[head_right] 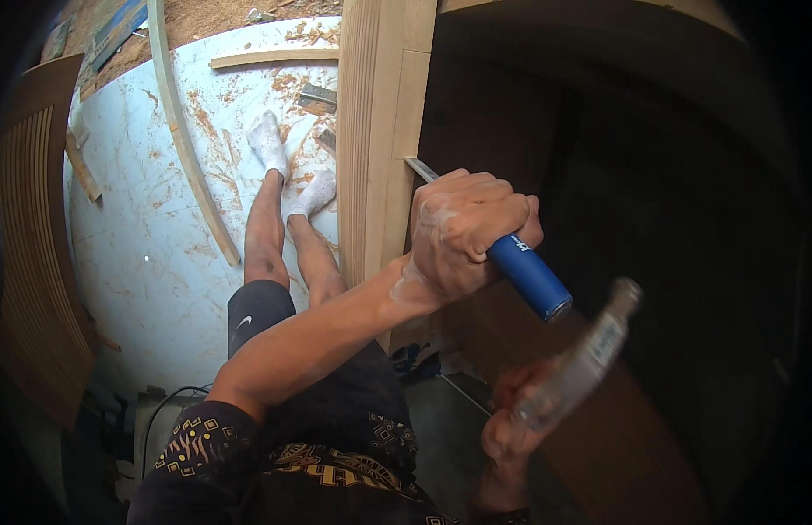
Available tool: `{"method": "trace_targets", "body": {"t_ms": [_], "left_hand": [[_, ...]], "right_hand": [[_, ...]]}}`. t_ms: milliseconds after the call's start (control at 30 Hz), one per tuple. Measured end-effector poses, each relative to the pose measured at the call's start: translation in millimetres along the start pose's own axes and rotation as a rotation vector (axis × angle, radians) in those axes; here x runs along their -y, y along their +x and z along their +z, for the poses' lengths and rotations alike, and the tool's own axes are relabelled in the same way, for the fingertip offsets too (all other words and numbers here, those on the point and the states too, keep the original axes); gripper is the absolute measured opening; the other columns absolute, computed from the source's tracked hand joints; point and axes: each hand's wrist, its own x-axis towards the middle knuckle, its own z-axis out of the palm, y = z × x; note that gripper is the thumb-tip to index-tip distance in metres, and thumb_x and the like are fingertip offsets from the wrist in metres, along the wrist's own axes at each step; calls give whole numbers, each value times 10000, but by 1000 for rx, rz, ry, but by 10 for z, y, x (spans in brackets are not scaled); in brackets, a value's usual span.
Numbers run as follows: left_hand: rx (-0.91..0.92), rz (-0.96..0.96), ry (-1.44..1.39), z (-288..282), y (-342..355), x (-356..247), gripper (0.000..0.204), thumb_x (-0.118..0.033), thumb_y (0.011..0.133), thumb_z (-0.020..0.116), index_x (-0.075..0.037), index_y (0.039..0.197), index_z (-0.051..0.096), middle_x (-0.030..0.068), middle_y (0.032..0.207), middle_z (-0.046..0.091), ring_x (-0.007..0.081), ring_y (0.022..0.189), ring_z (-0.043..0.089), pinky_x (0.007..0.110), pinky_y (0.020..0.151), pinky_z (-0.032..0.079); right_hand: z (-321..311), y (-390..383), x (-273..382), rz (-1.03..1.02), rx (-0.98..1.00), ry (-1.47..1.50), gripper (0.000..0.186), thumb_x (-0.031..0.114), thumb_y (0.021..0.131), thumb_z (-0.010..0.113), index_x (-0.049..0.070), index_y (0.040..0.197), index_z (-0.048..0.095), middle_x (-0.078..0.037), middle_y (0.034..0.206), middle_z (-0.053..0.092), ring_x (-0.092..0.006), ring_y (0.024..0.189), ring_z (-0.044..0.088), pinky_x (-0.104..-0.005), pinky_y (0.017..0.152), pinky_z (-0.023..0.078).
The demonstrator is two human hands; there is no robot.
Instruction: The person uses a chisel and a hammer to carve out a section of a wooden frame, striking the chisel with the hammer to remove wood chips.
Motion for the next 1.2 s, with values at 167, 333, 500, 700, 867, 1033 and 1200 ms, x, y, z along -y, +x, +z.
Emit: {"method": "trace_targets", "body": {"t_ms": [167,333,500,700,867,1033,1200], "left_hand": [[6,-2,-33,-17,17,-1,296,-45,761,704,-111,570,488,31,511,462,198,448,486,333,463,339],[39,8,2,1,10,-32,290,-39,755,706,-108,572,493,31,516,472,195,447,486,330,460,333],[16,89,-34,-34,-29,23,327,-7,723,726,-108,550,468,25,501,427,183,427,442,329,443,297],[58,89,-50,-107,-115,-25,371,4,723,735,-109,540,433,22,494,390,180,424,422,336,443,283],[-25,34,-25,55,70,24,369,-5,749,735,-103,549,441,19,505,400,172,431,414,334,454,279],[-37,47,-89,-163,-106,-55,358,36,702,738,-96,549,442,7,507,383,167,442,394,325,460,267],[15,103,-59,-110,108,-225,347,22,674,744,-97,544,446,1,507,368,158,438,367,323,453,233]], "right_hand": [[-18,3,-158,-90,40,-50,565,639,936,561,89,909,437,6,622,387,-60,474,319,-208,413,324],[-57,-41,-121,-77,-37,229,600,597,899,650,48,1068,477,-19,793,457,-87,564,422,-226,461,345],[-170,-18,-161,65,22,75,652,664,895,602,48,1063,473,-31,793,449,-85,537,379,-236,464,341],[-188,85,-148,20,76,329,593,660,930,535,85,874,404,4,616,359,-61,469,257,-220,449,271],[-220,91,-284,8,70,456,551,627,962,506,93,872,401,1,615,356,-62,461,248,-213,417,254],[-380,167,-270,23,154,689,527,623,981,470,115,860,397,8,609,355,-63,466,258,-201,418,250],[-336,146,-383,88,-37,672,528,631,991,436,127,840,399,13,599,352,-62,446,230,-200,404,207]]}}
